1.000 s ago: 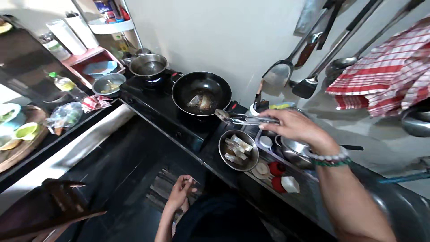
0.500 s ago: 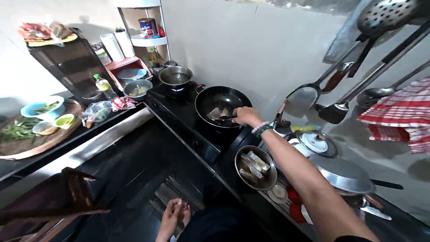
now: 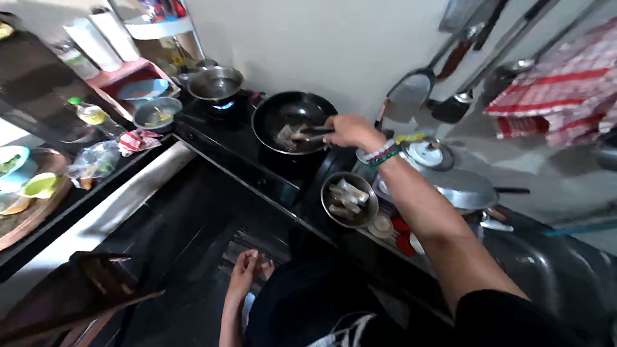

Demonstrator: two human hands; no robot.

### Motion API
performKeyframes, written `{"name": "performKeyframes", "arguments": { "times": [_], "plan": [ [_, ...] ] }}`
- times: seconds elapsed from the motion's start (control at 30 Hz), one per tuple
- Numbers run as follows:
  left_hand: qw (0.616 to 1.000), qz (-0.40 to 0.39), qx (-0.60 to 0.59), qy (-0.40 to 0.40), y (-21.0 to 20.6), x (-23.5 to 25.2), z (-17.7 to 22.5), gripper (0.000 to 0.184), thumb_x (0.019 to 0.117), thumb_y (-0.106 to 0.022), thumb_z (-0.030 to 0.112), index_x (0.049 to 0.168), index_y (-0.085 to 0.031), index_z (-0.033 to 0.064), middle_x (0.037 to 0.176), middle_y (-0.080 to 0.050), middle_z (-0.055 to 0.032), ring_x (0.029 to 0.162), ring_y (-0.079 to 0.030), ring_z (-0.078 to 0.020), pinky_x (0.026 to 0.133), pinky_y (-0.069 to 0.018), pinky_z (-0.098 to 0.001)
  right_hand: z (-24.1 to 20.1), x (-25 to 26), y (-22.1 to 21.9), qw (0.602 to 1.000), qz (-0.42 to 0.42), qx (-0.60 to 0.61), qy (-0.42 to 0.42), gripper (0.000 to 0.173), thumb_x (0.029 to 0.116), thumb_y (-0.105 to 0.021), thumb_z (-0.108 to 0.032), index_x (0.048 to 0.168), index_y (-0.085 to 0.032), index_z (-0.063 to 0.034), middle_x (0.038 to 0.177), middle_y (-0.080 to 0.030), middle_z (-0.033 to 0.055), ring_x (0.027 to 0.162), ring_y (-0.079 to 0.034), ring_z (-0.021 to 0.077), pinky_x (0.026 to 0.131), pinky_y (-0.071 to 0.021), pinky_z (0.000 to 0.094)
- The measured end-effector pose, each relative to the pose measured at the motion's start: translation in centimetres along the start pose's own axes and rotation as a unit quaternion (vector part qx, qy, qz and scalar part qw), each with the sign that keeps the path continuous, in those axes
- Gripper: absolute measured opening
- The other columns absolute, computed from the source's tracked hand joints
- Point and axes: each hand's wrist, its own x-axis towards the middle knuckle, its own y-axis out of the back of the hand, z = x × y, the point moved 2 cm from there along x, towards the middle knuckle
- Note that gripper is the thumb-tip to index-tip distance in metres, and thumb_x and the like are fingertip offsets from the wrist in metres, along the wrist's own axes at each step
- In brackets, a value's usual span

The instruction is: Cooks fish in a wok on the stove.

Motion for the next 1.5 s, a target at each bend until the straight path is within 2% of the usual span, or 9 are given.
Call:
{"name": "performKeyframes", "arguments": {
  "times": [0.2,0.3,0.37,0.5,0.67,0.8,1.0,1.27,1.5],
  "plan": [
    [0.996,-0.062,0.059,0.017,-2.3,1.1,1.1,0.034,0.1105,-0.046,0.018,0.137,-0.049,-0.0028,0.121,-0.069,-0.0186,0.096,-0.074,-0.0236,0.084,-0.0625,-0.0379,6.6,-11.7,2.2,0.998,0.069,0.006,-0.013,0.041,0.0934,-0.073,-0.038,0.13,-0.068,-0.02,0.108,-0.072,0.0199,0.102,-0.067,0.0453,0.082,-0.0487,0.0721],
    [0.99,-0.11,0.091,0.018,-4.2,1.9,1.9,0.032,0.1101,-0.047,0.018,0.135,-0.051,-0.0014,0.119,-0.07,-0.0154,0.096,-0.074,-0.021,0.084,-0.0626,-0.0358,8.1,-16.7,-1.8,0.998,0.052,-0.009,-0.041,0.038,0.0933,-0.074,-0.034,0.129,-0.069,-0.0206,0.108,-0.072,0.0188,0.096,-0.068,0.0448,0.075,-0.0504,0.0711],
    [0.98,-0.156,0.12,0.002,-6.0,2.4,3.1,0.032,0.1101,-0.047,0.019,0.134,-0.053,-0.0008,0.119,-0.07,-0.0141,0.098,-0.074,-0.0206,0.086,-0.0623,-0.0365,8.4,-18.5,-6.2,0.998,0.053,-0.022,-0.039,0.034,0.0893,-0.078,-0.027,0.121,-0.072,-0.0151,0.102,-0.071,0.0194,0.087,-0.068,0.0446,0.067,-0.0525,0.0673],
    [0.957,-0.232,0.167,-0.039,-11.5,3.5,6.3,0.035,0.1101,-0.048,0.023,0.135,-0.055,0.0001,0.119,-0.07,-0.0122,0.101,-0.073,-0.0194,0.089,-0.0618,-0.0368,8.0,-18.2,-12.6,0.994,-0.068,-0.042,-0.072,0.033,0.0927,-0.07,-0.019,0.123,-0.069,-0.0076,0.113,-0.068,0.0223,0.097,-0.067,0.0441,0.077,-0.0527,0.0641],
    [0.94,-0.263,0.218,-0.017,-19.0,6.4,6.8,0.041,0.1107,-0.046,0.032,0.139,-0.05,0.0023,0.116,-0.07,-0.0131,0.095,-0.073,-0.0203,0.083,-0.0612,-0.0385,6.8,-17.9,-16.1,0.988,-0.104,-0.057,-0.094,0.029,0.0987,-0.054,-0.002,0.125,-0.063,0.0045,0.118,-0.063,0.0294,0.103,-0.066,0.0468,0.079,-0.0533,0.0597],
    [0.955,-0.225,0.192,-0.013,-22.3,7.5,5.8,0.035,0.1106,-0.048,0.029,0.13,-0.051,0.0004,0.103,-0.072,-0.012,0.085,-0.075,-0.0193,0.076,-0.0631,-0.0364,6.8,-17.3,-17.6,0.99,-0.089,-0.031,-0.102,0.03,0.0996,-0.051,-0.003,0.127,-0.061,0.0046,0.119,-0.063,0.0301,0.104,-0.066,0.0479,0.081,-0.0534,0.0613],
    [0.965,-0.202,0.165,-0.022,-22.6,7.4,5.3,0.03,0.1104,-0.049,0.025,0.125,-0.052,-0.0009,0.099,-0.072,-0.0117,0.081,-0.075,-0.018,0.074,-0.0638,-0.0342,7.2,-18.1,-17.8,0.986,-0.101,-0.005,-0.133,0.037,0.1009,-0.054,-0.011,0.136,-0.057,0.0012,0.125,-0.062,0.0293,0.11,-0.064,0.0472,0.088,-0.052,0.0613],
    [0.967,-0.192,0.161,-0.035,-22.8,7.5,5.1,0.027,0.1099,-0.05,0.024,0.122,-0.053,-0.0004,0.096,-0.073,-0.0104,0.079,-0.075,-0.0172,0.074,-0.0641,-0.0339,7.8,-17.8,-19.0,0.987,-0.086,0.004,-0.137,0.04,0.1016,-0.055,-0.017,0.138,-0.055,-0.0002,0.126,-0.062,0.0295,0.109,-0.064,0.0485,0.087,-0.0514,0.0632],
    [0.966,-0.194,0.165,-0.041,-22.7,7.5,5.2,0.025,0.1097,-0.051,0.024,0.12,-0.054,0.0005,0.095,-0.073,-0.0091,0.079,-0.075,-0.0165,0.074,-0.064,-0.0332,8.0,-18.6,-18.6,0.98,-0.094,0.024,-0.176,0.041,0.1003,-0.055,-0.015,0.139,-0.056,-0.0024,0.127,-0.062,0.0281,0.113,-0.064,0.0472,0.089,-0.0518,0.0625]
  ]
}}
